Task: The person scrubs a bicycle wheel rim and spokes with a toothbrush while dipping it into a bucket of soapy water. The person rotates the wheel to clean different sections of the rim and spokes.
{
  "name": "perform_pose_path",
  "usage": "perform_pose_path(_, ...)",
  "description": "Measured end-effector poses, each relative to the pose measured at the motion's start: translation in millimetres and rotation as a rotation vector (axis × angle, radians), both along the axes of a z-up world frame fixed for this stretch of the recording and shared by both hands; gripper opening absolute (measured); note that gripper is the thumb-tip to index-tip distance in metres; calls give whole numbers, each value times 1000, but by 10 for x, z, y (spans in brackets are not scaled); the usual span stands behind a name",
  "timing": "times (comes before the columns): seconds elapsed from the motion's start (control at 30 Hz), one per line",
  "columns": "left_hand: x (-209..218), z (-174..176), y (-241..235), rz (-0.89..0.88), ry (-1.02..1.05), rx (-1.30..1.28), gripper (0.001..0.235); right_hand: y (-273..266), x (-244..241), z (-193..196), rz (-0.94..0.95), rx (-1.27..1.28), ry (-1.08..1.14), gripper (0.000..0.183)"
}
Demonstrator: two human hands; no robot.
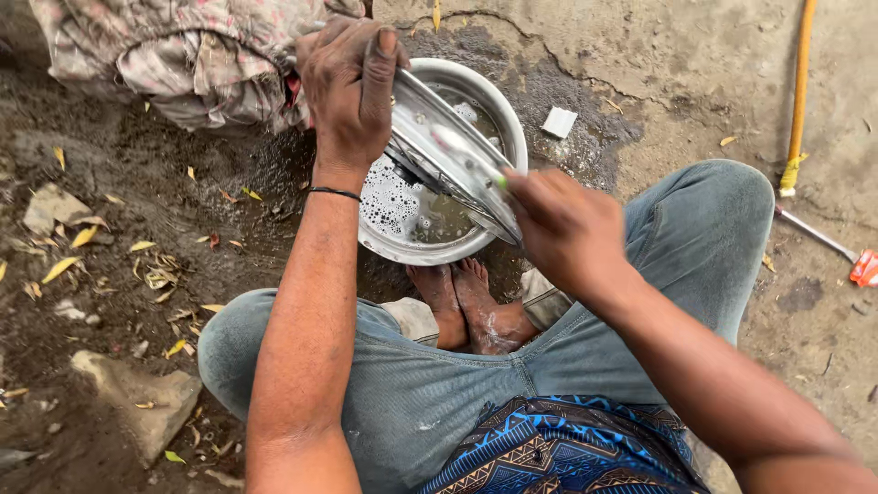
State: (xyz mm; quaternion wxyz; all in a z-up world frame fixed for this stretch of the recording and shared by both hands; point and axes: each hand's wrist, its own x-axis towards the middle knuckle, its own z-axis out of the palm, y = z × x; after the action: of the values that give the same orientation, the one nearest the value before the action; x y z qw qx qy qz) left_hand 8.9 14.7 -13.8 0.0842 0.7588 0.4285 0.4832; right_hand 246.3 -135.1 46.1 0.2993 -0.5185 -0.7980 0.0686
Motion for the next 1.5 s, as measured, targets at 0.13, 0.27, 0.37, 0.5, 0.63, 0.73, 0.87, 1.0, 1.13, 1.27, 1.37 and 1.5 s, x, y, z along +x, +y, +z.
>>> perform_pose_path(0.13,11,-105,2,41,-5,31,65,-305,142,-78,-65,-70,108,12)
perform_pose_path(0.27,46,37,1,-10,8,-1,65,133,-97,-289,-73,40,-11,13)
perform_pose_path(0.37,-14,33,-54,-14,14,1,64,81,-29,-296,-54,69,-27,12)
perform_pose_path(0.5,-25,-126,-18,-29,-21,-156,65,-401,262,-303,-158,16,41,17)
perform_pose_path(0.63,50,-71,29,7,17,40,66,-326,113,-402,-144,72,116,15)
perform_pose_path(0.73,21,14,-29,-15,34,-26,67,22,-84,-407,-113,71,26,13)
perform_pose_path(0.87,-19,38,-34,-88,-45,-113,66,-135,58,-294,-146,34,46,13)
perform_pose_path(1.0,-33,-4,-85,-18,-17,50,67,-464,270,-289,-212,-13,109,10)
perform_pose_path(1.13,71,126,-28,-54,12,4,64,161,-76,-202,-145,111,41,10)
perform_pose_path(1.27,-35,17,-52,-38,21,-31,67,306,-113,-71,-118,83,-119,6)
perform_pose_path(1.37,-68,-203,63,-20,28,-49,69,-212,260,-76,-126,23,-5,7)
perform_pose_path(1.5,-58,-320,130,-23,-26,4,72,-314,370,-173,-168,6,-20,10)
